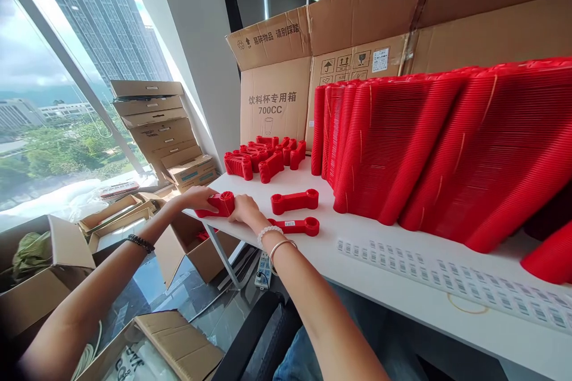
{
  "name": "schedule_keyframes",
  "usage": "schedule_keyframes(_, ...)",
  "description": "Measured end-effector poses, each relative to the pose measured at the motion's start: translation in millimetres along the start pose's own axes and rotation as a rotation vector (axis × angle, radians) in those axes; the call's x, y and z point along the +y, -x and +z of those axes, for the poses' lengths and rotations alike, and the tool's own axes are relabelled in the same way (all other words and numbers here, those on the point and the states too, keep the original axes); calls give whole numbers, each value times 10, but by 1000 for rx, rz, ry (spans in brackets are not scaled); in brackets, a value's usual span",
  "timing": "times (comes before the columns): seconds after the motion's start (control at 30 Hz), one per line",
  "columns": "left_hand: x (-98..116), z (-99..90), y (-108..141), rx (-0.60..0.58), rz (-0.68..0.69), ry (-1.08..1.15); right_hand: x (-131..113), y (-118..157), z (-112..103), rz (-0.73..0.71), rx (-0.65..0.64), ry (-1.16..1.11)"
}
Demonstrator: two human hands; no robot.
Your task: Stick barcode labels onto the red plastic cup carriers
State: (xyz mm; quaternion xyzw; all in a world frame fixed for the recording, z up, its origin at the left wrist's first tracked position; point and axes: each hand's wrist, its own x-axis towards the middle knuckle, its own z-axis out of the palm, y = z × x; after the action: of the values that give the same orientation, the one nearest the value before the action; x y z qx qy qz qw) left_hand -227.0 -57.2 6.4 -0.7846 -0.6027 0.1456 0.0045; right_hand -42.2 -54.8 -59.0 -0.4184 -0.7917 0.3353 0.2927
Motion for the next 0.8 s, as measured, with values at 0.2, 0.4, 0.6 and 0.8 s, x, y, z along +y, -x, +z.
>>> schedule_keyframes(0.2,0,3,28,-11,11,-19,-97,77,8,109,-118,276)
schedule_keyframes(0.4,25,2,159,-38,58,-12,-264,313,155,169,-123,391)
schedule_keyframes(0.6,83,-10,242,-27,73,-8,-275,402,239,171,-104,428)
schedule_keyframes(0.8,94,-11,262,-21,59,8,-271,349,174,177,-140,425)
